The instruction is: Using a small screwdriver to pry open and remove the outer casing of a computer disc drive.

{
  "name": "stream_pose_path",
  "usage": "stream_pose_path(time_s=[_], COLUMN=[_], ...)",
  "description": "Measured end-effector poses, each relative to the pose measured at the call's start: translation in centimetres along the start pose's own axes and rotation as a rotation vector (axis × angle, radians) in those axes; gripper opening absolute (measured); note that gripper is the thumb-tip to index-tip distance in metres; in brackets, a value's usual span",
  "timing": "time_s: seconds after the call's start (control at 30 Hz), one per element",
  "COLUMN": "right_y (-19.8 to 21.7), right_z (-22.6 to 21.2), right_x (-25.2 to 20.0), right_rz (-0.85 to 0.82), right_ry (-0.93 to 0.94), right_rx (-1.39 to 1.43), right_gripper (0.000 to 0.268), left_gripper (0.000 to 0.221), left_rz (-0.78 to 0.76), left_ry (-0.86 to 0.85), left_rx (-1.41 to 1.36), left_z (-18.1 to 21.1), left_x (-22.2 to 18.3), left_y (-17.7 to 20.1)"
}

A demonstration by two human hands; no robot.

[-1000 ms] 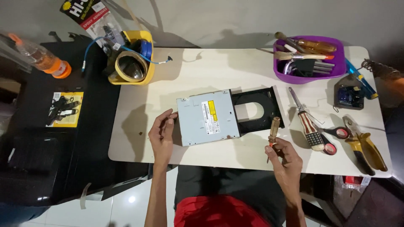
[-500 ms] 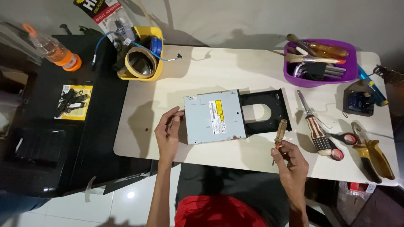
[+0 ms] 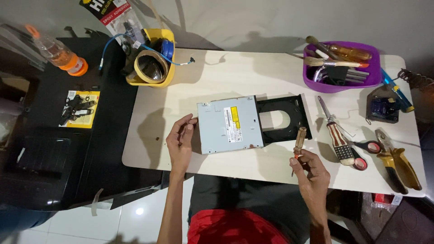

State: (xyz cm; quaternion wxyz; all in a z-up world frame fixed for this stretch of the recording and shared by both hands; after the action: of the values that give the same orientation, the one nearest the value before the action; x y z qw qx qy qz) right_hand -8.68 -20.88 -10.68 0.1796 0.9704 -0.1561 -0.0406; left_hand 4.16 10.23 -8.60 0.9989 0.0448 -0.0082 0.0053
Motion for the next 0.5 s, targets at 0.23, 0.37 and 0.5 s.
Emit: stream_pose_path(time_s=[0.23,0.37,0.5], right_y=[0.1,0.1,0.1], right_z=[0.1,0.2,0.4], right_x=[0.0,0.0,0.1], right_rz=[0.003,0.003,-0.001], right_ry=[-0.032,-0.053,-0.038], right_rx=[0.044,0.03,0.027], right_gripper=[0.033,0.032,0.032], left_gripper=[0.04,0.052,0.056], left_rz=[-0.035,-0.192,-0.294], left_ry=[-0.084,-0.265,-0.454], left_rx=[0.049,0.351,0.821], left_z=[0.0,1.5,1.0], left_x=[0.4,1.3,3.3], left_y=[0.0,-0.5,-1.2])
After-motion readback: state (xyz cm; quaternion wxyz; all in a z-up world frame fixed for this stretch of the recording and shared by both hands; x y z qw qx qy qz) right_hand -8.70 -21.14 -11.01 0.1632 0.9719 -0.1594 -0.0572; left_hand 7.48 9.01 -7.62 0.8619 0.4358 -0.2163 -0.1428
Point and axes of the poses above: each hand's wrist, its own x-axis towards the middle knuckle, its own y-axis out of the back of the hand, z = x × y, the point moved 2 cm from there along x, towards the middle knuckle, and after that the axes turned 8 degrees about -z, right-handed, at the moved point
